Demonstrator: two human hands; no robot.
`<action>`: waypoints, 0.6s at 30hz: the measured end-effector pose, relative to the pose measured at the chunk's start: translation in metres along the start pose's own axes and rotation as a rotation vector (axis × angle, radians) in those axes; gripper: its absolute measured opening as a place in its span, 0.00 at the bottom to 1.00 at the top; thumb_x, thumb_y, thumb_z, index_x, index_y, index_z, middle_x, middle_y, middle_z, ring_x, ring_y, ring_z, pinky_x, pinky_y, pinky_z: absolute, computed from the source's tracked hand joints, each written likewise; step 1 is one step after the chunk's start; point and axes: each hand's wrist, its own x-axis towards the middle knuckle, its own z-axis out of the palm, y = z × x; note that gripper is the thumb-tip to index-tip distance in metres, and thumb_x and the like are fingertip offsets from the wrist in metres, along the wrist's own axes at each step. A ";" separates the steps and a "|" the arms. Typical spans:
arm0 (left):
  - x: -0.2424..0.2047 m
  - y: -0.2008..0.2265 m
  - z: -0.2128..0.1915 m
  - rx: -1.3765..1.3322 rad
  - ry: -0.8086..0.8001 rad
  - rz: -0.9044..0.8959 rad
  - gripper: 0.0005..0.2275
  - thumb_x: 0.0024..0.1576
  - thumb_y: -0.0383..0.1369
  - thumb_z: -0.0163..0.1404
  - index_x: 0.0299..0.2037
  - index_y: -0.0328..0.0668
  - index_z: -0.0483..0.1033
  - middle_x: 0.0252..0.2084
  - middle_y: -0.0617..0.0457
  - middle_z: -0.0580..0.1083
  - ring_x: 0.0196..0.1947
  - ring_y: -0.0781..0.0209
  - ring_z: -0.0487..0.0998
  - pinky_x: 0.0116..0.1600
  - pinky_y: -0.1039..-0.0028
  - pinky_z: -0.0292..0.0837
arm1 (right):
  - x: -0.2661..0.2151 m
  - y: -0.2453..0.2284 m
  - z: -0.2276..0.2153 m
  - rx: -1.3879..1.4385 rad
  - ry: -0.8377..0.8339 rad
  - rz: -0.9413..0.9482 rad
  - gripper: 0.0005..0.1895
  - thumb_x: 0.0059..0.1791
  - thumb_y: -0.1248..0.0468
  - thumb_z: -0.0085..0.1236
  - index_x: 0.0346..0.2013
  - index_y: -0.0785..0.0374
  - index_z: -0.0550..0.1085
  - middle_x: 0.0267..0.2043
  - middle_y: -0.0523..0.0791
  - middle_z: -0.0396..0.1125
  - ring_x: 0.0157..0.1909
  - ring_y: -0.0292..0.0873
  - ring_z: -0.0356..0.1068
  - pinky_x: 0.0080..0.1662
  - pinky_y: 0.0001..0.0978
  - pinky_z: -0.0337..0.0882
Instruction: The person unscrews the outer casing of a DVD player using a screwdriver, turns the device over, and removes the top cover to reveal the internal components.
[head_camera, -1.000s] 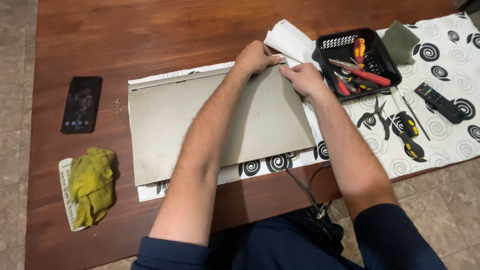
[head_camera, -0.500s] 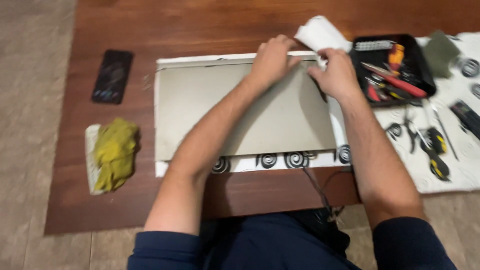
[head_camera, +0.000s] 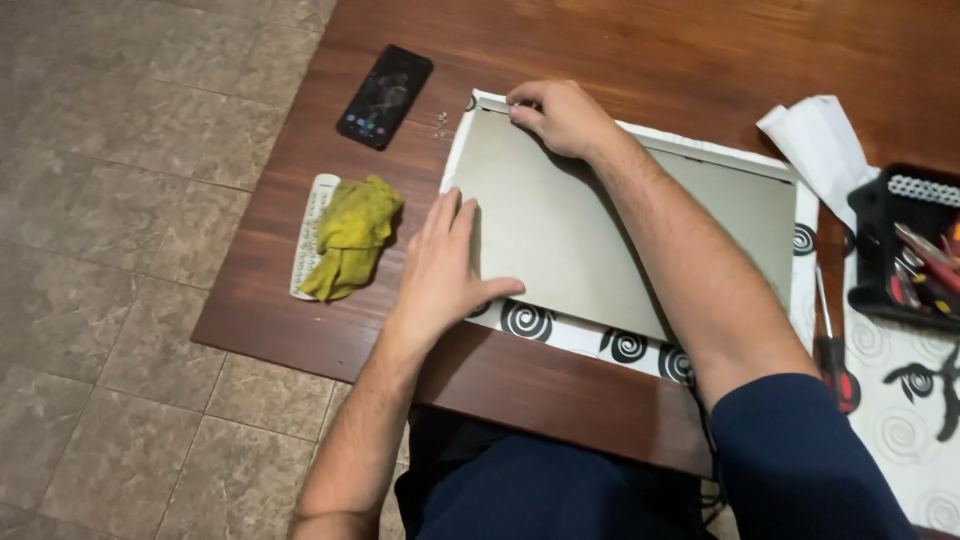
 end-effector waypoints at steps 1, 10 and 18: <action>-0.004 0.003 -0.006 -0.024 -0.036 0.008 0.61 0.49 0.61 0.81 0.86 0.35 0.59 0.92 0.29 0.51 0.91 0.30 0.49 0.82 0.28 0.53 | 0.007 0.001 0.003 0.018 -0.031 0.051 0.21 0.66 0.51 0.60 0.69 0.58 0.84 0.72 0.49 0.79 0.73 0.57 0.75 0.71 0.51 0.69; -0.006 0.012 0.037 0.298 0.199 0.792 0.17 0.59 0.34 0.66 0.58 0.44 0.83 0.70 0.48 0.80 0.74 0.43 0.78 0.74 0.48 0.74 | 0.026 0.007 -0.002 0.108 -0.151 0.172 0.19 0.65 0.47 0.62 0.63 0.51 0.88 0.66 0.41 0.84 0.69 0.46 0.79 0.70 0.42 0.71; -0.013 -0.019 0.068 0.507 0.327 1.054 0.13 0.73 0.27 0.54 0.65 0.36 0.84 0.69 0.36 0.83 0.67 0.35 0.87 0.72 0.44 0.83 | 0.027 0.011 0.003 0.087 -0.156 0.137 0.19 0.67 0.48 0.59 0.64 0.53 0.86 0.68 0.44 0.82 0.69 0.51 0.77 0.70 0.48 0.70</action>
